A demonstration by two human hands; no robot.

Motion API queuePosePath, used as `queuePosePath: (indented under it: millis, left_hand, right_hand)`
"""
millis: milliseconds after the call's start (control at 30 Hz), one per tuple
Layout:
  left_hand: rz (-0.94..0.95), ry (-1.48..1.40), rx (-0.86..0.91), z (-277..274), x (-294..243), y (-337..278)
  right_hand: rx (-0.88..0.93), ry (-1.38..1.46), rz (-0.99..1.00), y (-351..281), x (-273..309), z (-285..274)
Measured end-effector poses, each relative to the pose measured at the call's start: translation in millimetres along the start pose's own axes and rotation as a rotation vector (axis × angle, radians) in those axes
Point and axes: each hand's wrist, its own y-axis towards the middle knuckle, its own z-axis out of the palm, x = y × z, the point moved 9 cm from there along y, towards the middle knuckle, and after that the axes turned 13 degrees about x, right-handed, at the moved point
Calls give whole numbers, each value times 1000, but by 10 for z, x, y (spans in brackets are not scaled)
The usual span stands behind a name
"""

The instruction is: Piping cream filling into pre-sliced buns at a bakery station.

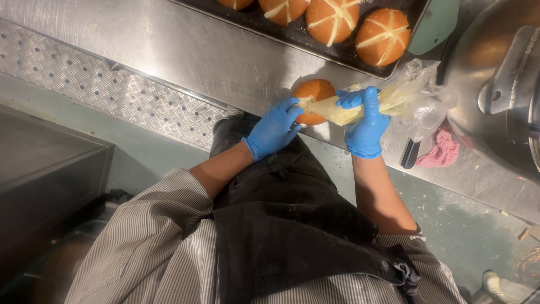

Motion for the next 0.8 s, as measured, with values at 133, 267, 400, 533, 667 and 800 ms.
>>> queuePosePath:
  millis: [133, 267, 400, 533, 667, 800]
  left_hand:
    - [4, -116, 18, -79, -94, -22]
    - [-66, -290, -2, 24, 86, -100]
    - [-108, -273, -52, 121, 272, -208]
    - [2, -205, -152, 56, 206, -250]
    - [-217, -331, -122, 157, 455, -254]
    - [-261, -690, -236, 431, 829, -209]
  right_hand:
    - [-33, -81, -3, -41, -180, -39]
    - [-108, -197, 25, -92, -356, -137]
    - [-102, -179, 18, -90, -376, -21]
    - [-28, -248, -2, -64, -523, -60]
    - [-53, -275, -13, -22, -407, -44]
    - [-161, -250, -44, -18, -232, -134]
